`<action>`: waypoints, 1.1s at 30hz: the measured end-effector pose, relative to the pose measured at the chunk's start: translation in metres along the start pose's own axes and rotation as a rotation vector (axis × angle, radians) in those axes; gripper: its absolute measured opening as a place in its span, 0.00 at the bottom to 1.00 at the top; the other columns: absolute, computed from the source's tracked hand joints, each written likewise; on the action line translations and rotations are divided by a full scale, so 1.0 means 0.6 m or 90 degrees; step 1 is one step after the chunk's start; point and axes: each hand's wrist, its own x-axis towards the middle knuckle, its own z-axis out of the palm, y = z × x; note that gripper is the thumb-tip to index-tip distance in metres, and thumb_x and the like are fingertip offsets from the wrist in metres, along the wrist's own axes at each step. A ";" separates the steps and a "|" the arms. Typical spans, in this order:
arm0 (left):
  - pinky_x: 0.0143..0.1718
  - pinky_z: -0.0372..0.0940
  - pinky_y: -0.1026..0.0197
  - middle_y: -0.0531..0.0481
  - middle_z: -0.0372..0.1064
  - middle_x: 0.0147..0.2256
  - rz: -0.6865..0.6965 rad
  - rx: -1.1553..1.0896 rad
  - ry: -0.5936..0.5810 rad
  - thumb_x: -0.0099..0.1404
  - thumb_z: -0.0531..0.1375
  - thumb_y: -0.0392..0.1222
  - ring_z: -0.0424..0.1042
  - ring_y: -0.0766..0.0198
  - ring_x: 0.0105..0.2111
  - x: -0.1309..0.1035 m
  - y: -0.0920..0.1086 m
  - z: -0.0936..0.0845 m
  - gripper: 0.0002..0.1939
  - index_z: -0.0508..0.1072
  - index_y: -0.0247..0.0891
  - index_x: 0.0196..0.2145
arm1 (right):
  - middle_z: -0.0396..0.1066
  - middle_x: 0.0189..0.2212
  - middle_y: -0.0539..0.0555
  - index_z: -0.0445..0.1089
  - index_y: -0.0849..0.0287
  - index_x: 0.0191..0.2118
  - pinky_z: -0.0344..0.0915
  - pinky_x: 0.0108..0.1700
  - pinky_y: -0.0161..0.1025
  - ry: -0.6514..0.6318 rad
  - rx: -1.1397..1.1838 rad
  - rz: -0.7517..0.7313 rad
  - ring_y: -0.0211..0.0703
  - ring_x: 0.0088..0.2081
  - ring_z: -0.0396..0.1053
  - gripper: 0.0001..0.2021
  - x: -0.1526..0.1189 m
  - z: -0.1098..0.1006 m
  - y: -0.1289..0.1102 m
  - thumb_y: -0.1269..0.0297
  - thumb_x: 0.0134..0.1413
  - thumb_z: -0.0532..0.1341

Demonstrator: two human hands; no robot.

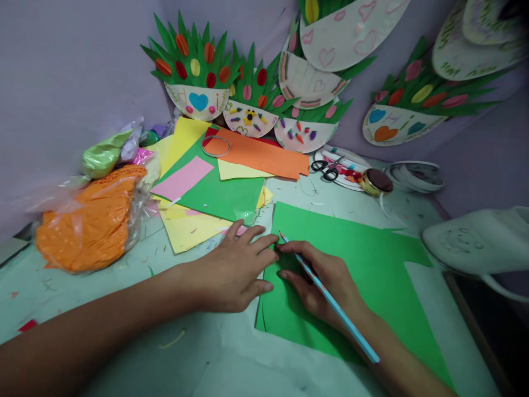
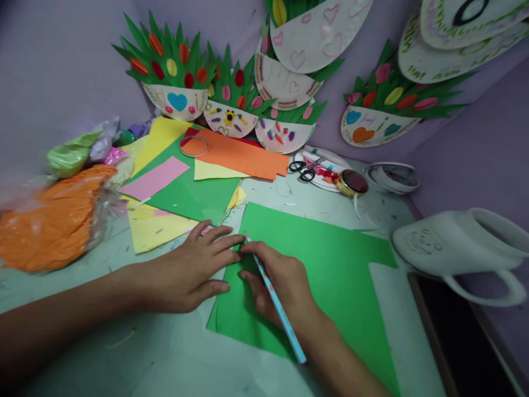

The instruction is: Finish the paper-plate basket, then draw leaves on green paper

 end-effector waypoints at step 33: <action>0.61 0.33 0.38 0.44 0.47 0.63 -0.075 -0.004 0.031 0.55 0.60 0.49 0.43 0.47 0.63 0.003 0.008 0.012 0.36 0.56 0.39 0.59 | 0.72 0.25 0.53 0.72 0.60 0.24 0.63 0.23 0.32 0.194 0.223 0.110 0.36 0.21 0.67 0.15 0.075 0.006 0.033 0.58 0.57 0.56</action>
